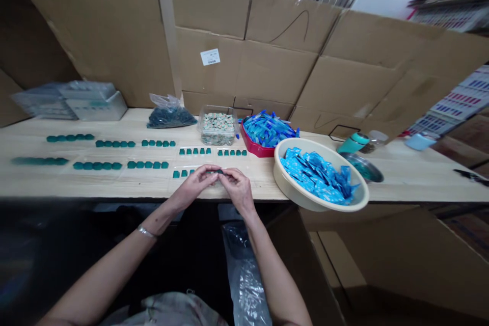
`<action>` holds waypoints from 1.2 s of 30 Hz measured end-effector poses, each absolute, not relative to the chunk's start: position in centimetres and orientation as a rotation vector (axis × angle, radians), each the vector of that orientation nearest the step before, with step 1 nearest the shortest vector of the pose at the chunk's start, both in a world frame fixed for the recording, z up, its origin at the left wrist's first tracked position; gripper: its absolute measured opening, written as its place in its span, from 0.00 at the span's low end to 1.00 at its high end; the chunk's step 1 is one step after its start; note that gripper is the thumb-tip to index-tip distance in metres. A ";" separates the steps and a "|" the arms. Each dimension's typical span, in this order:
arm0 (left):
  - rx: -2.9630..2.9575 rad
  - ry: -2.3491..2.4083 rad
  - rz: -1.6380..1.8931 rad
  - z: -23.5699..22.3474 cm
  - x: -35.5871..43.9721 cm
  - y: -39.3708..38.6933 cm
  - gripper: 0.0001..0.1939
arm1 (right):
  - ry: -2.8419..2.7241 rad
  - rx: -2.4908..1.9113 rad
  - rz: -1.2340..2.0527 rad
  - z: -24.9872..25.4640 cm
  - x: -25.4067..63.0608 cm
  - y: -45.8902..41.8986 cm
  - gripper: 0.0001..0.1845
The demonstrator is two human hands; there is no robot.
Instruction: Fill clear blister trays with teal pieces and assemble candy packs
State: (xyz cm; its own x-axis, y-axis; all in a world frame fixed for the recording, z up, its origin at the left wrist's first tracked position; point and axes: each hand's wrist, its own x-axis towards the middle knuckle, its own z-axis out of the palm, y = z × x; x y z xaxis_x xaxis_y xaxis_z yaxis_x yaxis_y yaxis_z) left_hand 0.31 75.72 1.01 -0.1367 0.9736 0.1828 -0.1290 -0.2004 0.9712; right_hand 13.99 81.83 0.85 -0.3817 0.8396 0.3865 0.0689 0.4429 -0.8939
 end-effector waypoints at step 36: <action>2.473 1.645 0.974 -4.3 2.0 76.6 0.11 | -2.044 -0.830 0.533 -3.6 19.2 89.2 0.07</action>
State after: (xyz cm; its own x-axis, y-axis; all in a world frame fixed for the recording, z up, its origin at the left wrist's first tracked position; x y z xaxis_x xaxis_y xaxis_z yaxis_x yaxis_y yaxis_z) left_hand 2.03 76.63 -4.34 0.2522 0.8377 0.4844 0.8276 -0.4462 0.3406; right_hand 19.15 89.20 -3.58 -0.4239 0.7208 0.5485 0.3613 0.6899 -0.6273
